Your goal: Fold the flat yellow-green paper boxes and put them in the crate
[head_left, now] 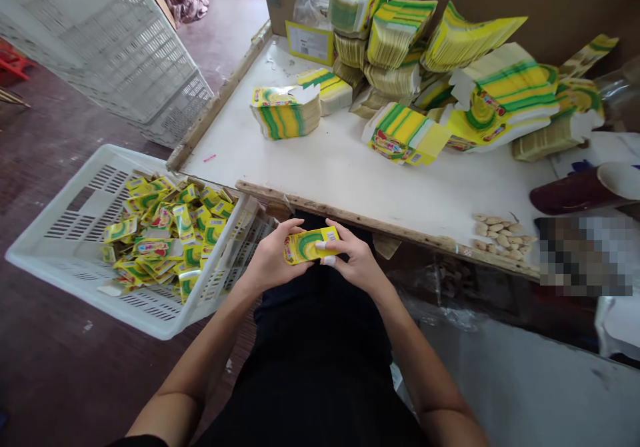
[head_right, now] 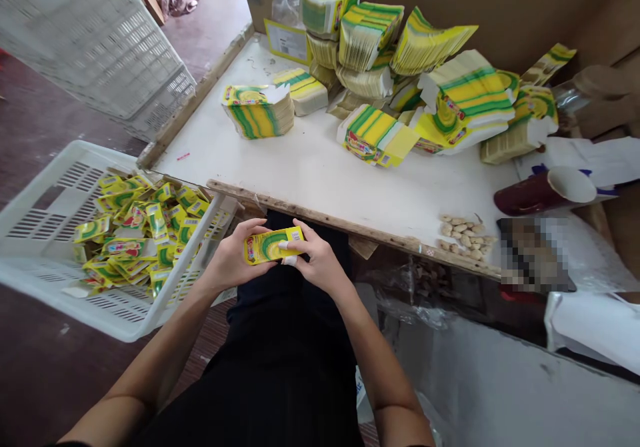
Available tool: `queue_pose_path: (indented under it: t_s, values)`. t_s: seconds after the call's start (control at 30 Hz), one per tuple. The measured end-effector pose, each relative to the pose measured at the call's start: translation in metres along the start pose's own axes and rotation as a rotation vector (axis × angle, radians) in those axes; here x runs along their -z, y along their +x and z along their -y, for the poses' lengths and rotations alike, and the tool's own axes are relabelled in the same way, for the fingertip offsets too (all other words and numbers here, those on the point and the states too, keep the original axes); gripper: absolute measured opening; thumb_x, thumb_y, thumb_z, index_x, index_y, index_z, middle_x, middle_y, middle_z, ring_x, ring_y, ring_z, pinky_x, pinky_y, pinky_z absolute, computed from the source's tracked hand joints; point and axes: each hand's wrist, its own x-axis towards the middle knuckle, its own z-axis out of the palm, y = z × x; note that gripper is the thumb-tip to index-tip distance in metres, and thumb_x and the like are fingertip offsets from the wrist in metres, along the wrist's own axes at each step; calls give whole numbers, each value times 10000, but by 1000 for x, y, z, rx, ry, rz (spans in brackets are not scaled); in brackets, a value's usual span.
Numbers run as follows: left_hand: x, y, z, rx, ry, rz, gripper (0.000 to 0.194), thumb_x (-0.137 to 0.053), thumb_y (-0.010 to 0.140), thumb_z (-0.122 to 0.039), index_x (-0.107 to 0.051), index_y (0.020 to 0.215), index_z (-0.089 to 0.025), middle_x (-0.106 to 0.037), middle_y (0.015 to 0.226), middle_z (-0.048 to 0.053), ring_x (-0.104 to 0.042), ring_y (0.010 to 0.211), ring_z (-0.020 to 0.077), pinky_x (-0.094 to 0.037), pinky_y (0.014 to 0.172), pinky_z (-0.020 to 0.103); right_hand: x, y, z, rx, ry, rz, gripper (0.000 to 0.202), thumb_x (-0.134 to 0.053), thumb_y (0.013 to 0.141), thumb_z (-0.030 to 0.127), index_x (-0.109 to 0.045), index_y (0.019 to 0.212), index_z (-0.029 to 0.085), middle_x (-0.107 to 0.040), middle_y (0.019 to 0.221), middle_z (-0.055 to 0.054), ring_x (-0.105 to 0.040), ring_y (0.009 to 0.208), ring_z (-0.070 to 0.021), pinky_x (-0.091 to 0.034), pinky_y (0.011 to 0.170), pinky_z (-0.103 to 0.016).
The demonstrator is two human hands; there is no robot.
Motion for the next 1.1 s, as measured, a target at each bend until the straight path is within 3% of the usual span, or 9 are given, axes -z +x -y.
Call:
queue_pose_path:
  t_s: [0.17, 0.43, 0.77, 0.87, 0.97, 1.1]
  values:
    - [1, 0, 2, 5, 17, -66, 609, -732, 713, -273, -443, 1245, -212, -676, 1079, 81, -687, 961, 205, -564, 839, 313, -17, 8, 7, -18, -7, -106, 291, -672, 849, 273, -676, 1136, 223, -458, 1471, -144, -447, 1353, -292, -448, 1045, -436]
    - [7, -3, 11, 15, -63, -38, 691, -782, 655, -254, -438, 1253, -229, -693, 1050, 59, -704, 908, 193, -577, 782, 290, -5, 8, -5, 36, -27, 58, 247, -709, 841, 348, -739, 1066, 249, -510, 1434, -120, -548, 1265, -275, -494, 1003, -386]
    - [4, -6, 13, 41, -83, -54, 676, -771, 659, -278, -440, 1246, -228, -690, 1049, 65, -701, 920, 204, -574, 791, 305, -3, 10, -5, 30, 17, 86, 280, -687, 849, 433, -740, 1047, 242, -493, 1445, -131, -520, 1292, -277, -475, 1019, -395]
    - [8, -3, 13, 35, -104, -56, 665, -773, 672, -309, -439, 1240, -226, -691, 1034, 65, -700, 934, 210, -571, 799, 312, -5, 9, 1, 14, 80, 85, 408, -596, 904, 467, -631, 1233, 229, -411, 1507, -136, -408, 1381, -279, -428, 1067, -415]
    - [9, -1, 11, 52, -103, -64, 627, -764, 674, -317, -457, 1213, -228, -689, 1030, 59, -696, 938, 209, -567, 814, 318, -14, 9, 7, -63, 106, 23, 486, -450, 980, 388, -399, 1443, 253, -342, 1550, -112, -340, 1422, -240, -346, 1134, -432]
    - [0, -2, 6, 161, -129, -90, 584, -751, 681, -350, -479, 1182, -224, -683, 1034, 62, -688, 945, 209, -565, 822, 328, -29, 12, 9, -138, 124, -24, 634, -507, 942, 373, -256, 1512, 250, -299, 1569, -102, -283, 1446, -249, -281, 1174, -451]
